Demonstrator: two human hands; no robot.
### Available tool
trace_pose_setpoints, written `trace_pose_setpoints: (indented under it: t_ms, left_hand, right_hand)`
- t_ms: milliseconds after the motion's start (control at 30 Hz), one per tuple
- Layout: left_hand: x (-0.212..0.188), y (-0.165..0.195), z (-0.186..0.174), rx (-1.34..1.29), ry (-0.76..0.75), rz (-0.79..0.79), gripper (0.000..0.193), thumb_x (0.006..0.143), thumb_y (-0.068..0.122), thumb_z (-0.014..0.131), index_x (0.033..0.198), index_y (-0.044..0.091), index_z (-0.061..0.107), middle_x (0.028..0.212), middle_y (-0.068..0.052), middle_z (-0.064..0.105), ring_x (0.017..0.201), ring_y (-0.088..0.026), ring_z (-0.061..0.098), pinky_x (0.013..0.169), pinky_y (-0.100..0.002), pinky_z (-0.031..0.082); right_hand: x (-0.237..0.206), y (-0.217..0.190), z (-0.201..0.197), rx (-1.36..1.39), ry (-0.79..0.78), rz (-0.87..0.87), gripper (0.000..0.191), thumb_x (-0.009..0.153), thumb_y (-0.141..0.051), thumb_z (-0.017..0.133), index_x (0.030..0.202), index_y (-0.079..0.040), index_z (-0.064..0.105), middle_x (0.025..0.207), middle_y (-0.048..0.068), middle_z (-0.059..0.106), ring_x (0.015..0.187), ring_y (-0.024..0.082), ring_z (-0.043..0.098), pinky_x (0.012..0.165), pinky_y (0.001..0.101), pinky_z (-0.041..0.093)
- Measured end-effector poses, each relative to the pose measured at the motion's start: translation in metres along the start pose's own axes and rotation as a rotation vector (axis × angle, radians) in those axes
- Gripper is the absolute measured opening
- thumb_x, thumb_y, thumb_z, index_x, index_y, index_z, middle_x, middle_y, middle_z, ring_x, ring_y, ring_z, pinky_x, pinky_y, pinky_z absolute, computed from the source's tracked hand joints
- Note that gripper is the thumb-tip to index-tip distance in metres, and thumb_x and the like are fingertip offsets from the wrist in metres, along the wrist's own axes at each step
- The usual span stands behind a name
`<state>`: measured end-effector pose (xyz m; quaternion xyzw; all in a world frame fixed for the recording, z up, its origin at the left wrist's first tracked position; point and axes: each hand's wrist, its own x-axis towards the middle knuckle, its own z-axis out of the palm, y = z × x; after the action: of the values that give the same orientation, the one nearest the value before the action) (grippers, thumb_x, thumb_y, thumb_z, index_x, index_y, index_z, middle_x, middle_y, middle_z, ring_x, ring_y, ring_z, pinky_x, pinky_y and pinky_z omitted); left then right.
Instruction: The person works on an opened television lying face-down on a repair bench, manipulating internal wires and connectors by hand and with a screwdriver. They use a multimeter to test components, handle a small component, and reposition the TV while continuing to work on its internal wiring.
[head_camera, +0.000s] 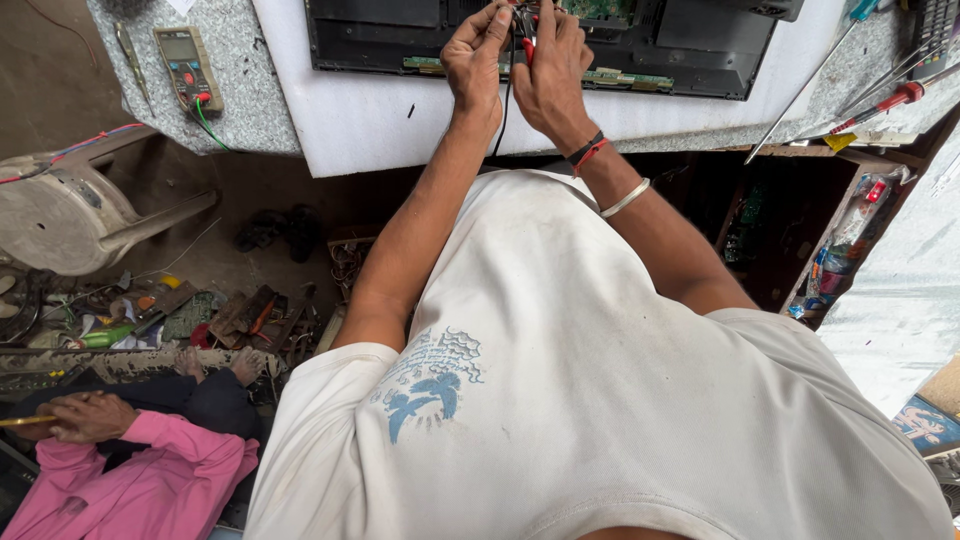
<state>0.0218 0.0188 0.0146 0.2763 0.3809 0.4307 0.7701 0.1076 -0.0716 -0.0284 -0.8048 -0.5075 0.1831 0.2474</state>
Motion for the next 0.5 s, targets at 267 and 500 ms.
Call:
trace_pose_setpoints:
  t_ms: [267,500]
  left_hand:
    - [-0.001,0.002,0.007,0.030,0.011,0.007,0.020,0.097,0.012,0.075,0.113,0.001,0.076,0.098,-0.008,0.079,0.089,-0.012,0.071,0.084,-0.027,0.059]
    - [0.000,0.003,0.003,0.105,0.053,0.014,0.017,0.096,0.015,0.077,0.109,0.004,0.077,0.093,-0.004,0.078,0.083,-0.009,0.069,0.079,-0.025,0.058]
  right_hand:
    - [0.011,-0.002,-0.012,0.264,0.014,0.024,0.020,0.109,-0.021,0.064,0.106,-0.003,0.060,0.093,0.008,0.060,0.082,0.024,0.059,0.074,0.0410,0.047]
    - [0.019,0.075,-0.054,0.997,0.297,0.322,0.024,0.102,-0.036,0.068,0.103,-0.013,0.064,0.080,-0.002,0.067,0.069,0.009,0.067,0.063,0.0274,0.059]
